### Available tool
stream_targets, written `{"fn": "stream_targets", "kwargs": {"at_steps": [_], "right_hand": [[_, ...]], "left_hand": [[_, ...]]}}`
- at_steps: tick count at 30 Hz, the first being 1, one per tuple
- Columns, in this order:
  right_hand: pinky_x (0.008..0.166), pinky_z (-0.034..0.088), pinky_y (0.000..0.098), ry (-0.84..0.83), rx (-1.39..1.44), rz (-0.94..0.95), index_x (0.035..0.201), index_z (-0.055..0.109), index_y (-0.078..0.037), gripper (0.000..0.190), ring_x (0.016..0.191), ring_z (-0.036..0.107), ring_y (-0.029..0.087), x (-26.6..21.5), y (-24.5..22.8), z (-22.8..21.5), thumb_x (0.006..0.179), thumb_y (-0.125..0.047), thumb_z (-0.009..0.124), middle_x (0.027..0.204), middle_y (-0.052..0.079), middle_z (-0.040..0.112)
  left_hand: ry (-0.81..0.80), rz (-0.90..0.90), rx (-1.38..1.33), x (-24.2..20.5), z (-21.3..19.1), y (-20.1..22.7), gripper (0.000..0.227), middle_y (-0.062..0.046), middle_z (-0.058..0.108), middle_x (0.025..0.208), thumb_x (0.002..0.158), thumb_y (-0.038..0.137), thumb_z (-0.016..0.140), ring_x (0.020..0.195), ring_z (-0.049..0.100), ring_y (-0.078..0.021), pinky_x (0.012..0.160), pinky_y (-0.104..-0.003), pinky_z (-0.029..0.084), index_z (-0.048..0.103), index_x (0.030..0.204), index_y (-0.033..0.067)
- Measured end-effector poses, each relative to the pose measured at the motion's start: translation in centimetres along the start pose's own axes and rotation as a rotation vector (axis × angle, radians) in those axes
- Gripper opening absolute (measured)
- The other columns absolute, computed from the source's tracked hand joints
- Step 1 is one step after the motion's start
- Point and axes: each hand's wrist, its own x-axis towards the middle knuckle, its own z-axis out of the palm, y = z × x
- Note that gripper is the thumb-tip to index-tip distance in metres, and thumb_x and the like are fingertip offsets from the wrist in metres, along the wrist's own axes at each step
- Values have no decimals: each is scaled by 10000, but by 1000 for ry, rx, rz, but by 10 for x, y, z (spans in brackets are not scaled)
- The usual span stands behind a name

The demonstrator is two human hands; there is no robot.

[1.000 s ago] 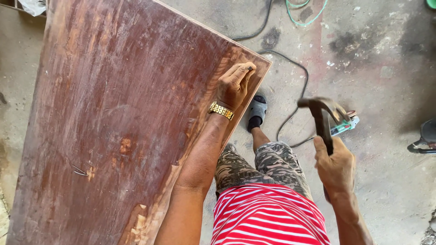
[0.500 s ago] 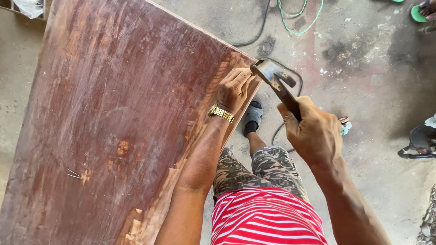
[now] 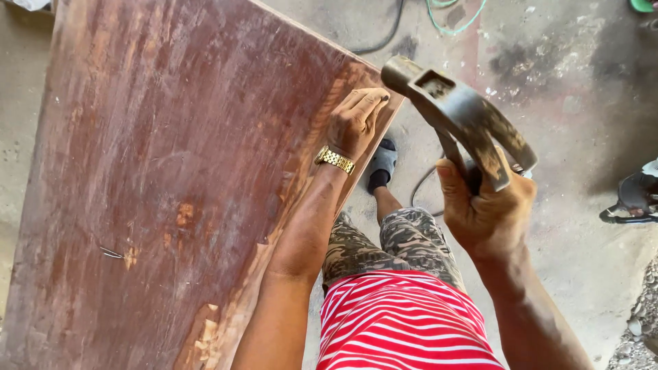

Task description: Hammering nails into a wooden table top in a workshop.

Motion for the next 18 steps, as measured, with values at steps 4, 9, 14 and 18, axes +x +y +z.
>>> {"fn": "stream_targets", "kwargs": {"at_steps": [4, 9, 14, 18], "right_hand": [[575, 515, 398, -20, -234, -149, 1066, 712, -93, 142, 616, 667, 262, 2, 35, 16, 1011, -210, 771, 791, 138, 698], [561, 526, 324, -106, -132, -8, 1196, 681, -64, 242, 669, 688, 132, -5, 0, -8, 1025, -226, 739, 862, 80, 732], [502, 447, 324, 37, -62, -100, 1228, 644, 23, 340, 551, 592, 122, 0, 6, -16, 1006, -228, 704, 695, 73, 651], [513, 413, 300, -25, -45, 106, 899, 618, -24, 331, 539, 550, 91, -12, 36, -10, 1073, -274, 747, 675, 39, 606]], "left_hand": [[70, 54, 28, 10, 7, -12, 93, -125, 735, 1039, 947, 69, 744, 984, 724, -286, 850, -372, 607, 710, 1018, 20], [-3, -4, 95, -3, 10, -12, 64, -133, 743, 1012, 946, 59, 735, 925, 726, -275, 807, -361, 604, 722, 995, 21], [88, -82, -95, 14, 6, -12, 81, -102, 743, 985, 968, 63, 718, 901, 736, -243, 795, -342, 599, 720, 1043, 33], [69, -136, -128, 14, 7, -15, 80, -107, 729, 949, 976, 80, 731, 859, 729, -229, 773, -338, 594, 717, 1039, 33]]}}
